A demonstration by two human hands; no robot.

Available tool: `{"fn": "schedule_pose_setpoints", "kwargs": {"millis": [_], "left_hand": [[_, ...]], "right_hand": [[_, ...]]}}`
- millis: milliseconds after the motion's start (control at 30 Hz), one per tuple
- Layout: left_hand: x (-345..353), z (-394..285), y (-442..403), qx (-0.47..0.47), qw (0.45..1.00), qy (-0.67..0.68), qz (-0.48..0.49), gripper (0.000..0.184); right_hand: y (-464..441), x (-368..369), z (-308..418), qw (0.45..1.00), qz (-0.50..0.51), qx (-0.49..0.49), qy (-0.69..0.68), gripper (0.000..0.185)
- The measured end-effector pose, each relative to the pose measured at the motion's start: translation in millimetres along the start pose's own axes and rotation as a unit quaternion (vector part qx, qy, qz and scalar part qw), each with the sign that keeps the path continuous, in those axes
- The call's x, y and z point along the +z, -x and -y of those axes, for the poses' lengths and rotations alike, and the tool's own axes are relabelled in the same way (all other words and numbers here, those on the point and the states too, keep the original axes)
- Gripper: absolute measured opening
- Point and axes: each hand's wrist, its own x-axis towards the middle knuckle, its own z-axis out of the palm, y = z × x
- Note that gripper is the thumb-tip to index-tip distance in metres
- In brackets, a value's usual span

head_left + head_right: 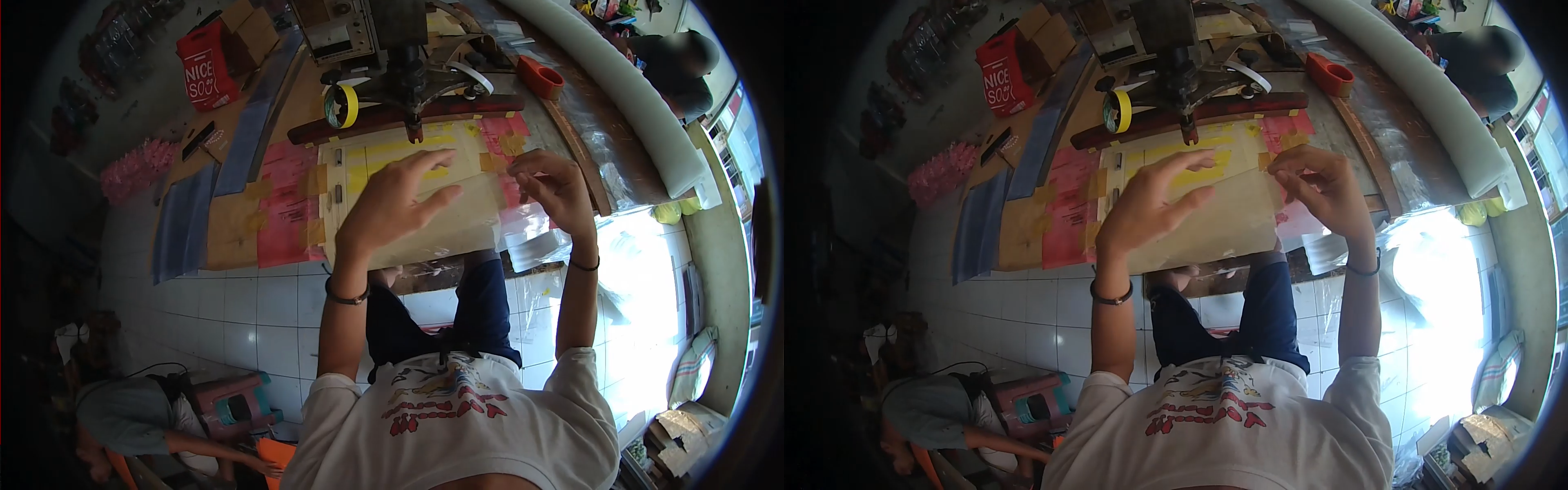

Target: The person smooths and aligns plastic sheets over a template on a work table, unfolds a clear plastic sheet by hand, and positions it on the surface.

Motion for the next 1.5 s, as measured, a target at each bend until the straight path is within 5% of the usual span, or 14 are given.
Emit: {"fn": "schedule_pose_setpoints", "kwargs": {"millis": [167,333,567,867,1300,1500], "left_hand": [[36.4,5.3,-25.2,-0.155,0.912,0.304,0.227,0.029],[30.5,-6.1,-23.9,-0.175,0.916,0.303,0.193,0.026],[29.2,-19.7,-14.9,-0.138,0.972,0.177,0.073,0.021],[-15.8,4.1,25.4,-0.258,0.950,0.147,0.094,0.022],[-57.7,22.9,45.5,-0.268,0.935,0.229,0.027,0.022],[-47.2,13.4,28.3,-0.028,0.999,0.015,-0.039,0.034]], "right_hand": [[2.9,1.1,5.2,1.000,-0.013,-0.001,0.000,0.030],[10.4,-4.5,10.8,0.997,-0.038,0.034,-0.064,0.049],[1.8,2.8,8.3,0.997,-0.041,0.070,-0.018,0.037],[3.2,-32.4,-3.3,0.984,-0.170,0.044,-0.011,0.037],[11.3,-46.9,-8.2,0.972,-0.222,0.069,-0.023,0.043],[4.4,-23.6,9.3,0.976,-0.212,0.053,-0.017,0.039]]}}
